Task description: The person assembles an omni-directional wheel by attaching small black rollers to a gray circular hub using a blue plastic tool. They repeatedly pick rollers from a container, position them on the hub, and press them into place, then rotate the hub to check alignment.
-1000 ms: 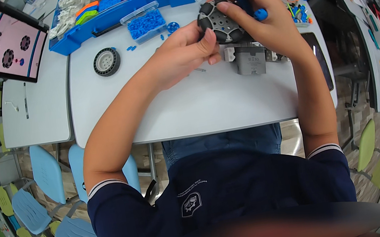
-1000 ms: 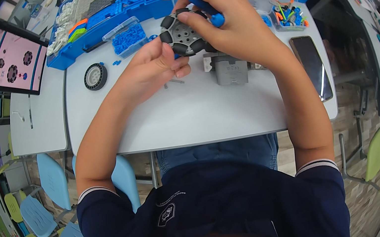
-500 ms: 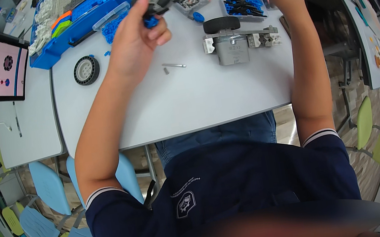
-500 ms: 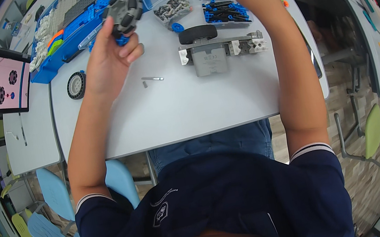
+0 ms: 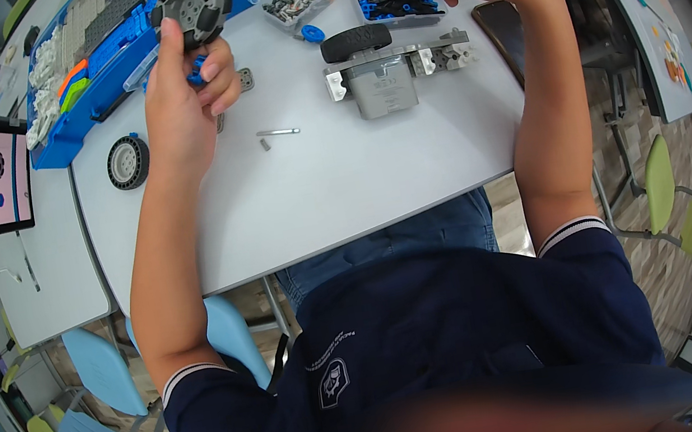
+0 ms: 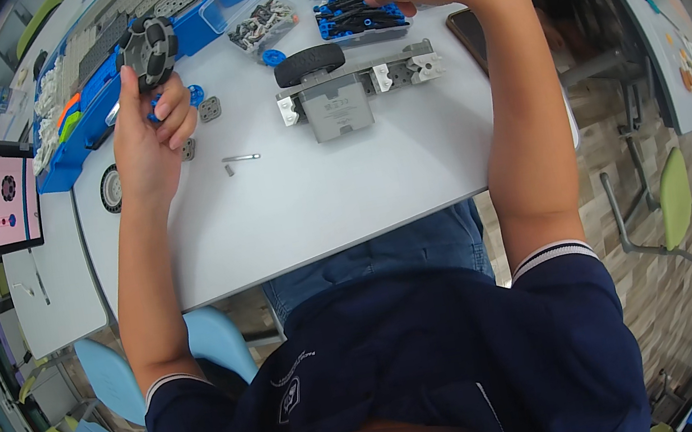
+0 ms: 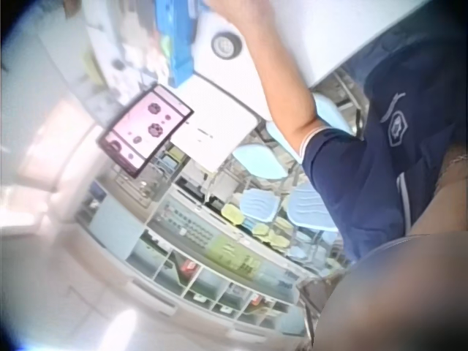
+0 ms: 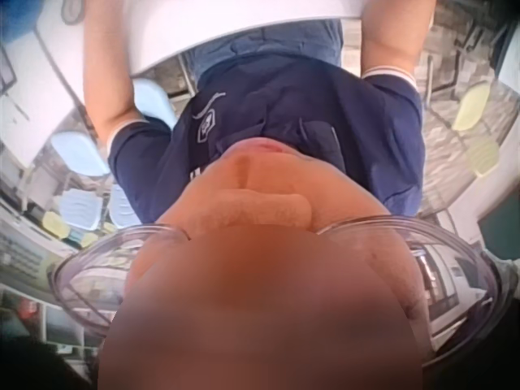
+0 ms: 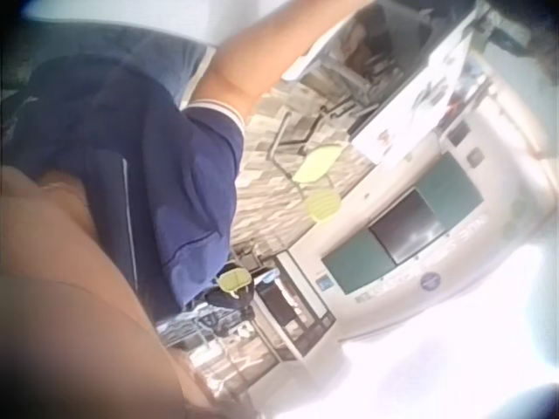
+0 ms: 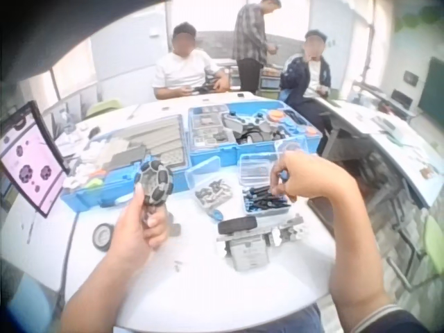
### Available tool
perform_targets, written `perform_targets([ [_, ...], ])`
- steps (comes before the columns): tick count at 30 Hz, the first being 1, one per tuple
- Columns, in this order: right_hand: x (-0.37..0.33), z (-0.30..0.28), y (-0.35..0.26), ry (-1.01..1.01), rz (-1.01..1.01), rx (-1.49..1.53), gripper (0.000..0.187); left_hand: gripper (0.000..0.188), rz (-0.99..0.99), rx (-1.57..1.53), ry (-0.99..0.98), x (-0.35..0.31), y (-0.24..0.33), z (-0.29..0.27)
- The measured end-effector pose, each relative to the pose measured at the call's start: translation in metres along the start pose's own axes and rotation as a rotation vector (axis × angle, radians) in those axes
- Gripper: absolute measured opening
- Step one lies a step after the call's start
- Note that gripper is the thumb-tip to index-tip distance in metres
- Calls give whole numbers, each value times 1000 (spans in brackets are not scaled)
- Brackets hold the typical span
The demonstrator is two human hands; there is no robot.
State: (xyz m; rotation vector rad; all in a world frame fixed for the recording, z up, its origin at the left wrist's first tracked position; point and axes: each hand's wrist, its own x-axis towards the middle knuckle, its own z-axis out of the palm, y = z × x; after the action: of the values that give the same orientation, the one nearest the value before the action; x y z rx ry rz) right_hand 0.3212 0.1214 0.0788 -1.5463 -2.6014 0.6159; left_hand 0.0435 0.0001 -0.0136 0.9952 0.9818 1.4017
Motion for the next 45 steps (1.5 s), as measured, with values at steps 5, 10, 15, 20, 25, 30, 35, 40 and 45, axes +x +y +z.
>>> perform_targets([
  [5,5,-1,9,-117,-108,3,12,52,-76,27,103,-2,-4,7],
  [10,17,13,19,-118,-216,108,16,58,-139,86,143,-3,-7,10],
  [15,19,16,25,66,-500,64,19,67,-196,44,70,-2,-9,5],
  [20,15,8,29,36,-15,12,21,62,-226,50,-2,-4,-11,7],
  [25,10,0,31,-38,5,72,23,54,-226,13,-20,-5,-11,12],
  [30,6,-4,31,-112,67,27,22,44,-227,-3,7,-5,-11,12],
  [35,9,-1,28,-195,113,-19,24,35,-214,-27,-19,-3,-12,10],
  [40,8,0,24,-204,55,-3,27,33,-227,-44,-27,-2,-13,9],
  [45,7,1,28,-51,42,60,30,33,-221,-33,-29,-3,-14,9],
])
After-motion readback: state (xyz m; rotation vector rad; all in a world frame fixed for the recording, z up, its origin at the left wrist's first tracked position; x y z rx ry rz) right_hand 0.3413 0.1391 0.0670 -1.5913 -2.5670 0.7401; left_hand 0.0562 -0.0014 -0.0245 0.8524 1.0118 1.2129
